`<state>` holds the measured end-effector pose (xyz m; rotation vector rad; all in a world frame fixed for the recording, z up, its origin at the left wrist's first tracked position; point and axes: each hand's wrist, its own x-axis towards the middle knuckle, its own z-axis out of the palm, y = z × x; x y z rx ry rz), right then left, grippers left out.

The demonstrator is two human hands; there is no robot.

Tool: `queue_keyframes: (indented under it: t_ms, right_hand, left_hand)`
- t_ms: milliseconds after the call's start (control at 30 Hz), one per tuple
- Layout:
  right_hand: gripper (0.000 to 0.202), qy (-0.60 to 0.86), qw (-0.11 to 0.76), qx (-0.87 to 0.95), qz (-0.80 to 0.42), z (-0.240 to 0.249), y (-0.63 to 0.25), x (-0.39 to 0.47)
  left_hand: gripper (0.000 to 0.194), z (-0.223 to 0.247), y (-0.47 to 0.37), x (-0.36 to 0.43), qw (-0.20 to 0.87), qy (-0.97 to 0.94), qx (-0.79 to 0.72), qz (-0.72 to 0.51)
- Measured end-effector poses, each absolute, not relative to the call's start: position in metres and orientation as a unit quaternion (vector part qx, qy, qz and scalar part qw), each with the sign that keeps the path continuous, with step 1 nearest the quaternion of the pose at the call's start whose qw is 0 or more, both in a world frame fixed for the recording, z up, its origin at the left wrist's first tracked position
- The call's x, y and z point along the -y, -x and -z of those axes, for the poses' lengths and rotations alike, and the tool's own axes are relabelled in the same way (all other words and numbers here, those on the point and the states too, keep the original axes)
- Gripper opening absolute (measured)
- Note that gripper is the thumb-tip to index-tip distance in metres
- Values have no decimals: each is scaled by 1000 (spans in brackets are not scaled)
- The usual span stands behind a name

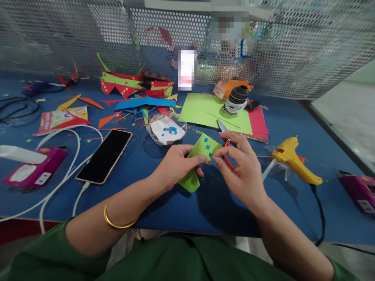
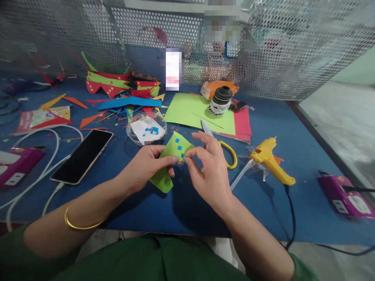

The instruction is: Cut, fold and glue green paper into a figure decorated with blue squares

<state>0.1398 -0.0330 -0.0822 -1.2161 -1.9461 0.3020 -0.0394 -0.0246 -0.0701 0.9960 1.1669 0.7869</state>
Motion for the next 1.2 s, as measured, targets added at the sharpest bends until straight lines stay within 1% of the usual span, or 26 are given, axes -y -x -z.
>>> queue_keyframes:
  t_ms: [200,433,733,867,1000,1100,1200]
  right_hand:
    - [10,485,409,761,-136,82,-140,33]
    - [9,477,430,748,-164,81,-140,33]
    - [9,466,424,762,-148,82,-140,34]
    - [8,472,435,757,-122,83,-142,33]
    - [2,471,440,762,-66,85,-143,32]
    - [6,459,441,771,-26,87,-141,31]
    - [5,452,439,777,14,88,-139,31]
  left_hand:
    - [9,72,39,25,654,-437,-501,-362]
    - [12,71,39,25,658,-433,-494,-369]
    - [11,70,40,26,664,-420,-510,-351]
    - [11,65,40,26,662,-419,-511,-354]
    - [13,65,40,25,665,-411,-506,-364]
    - [12,67,40,25,662,-414,-505,-368]
    - [11,69,40,25,661,-417,-506,-364]
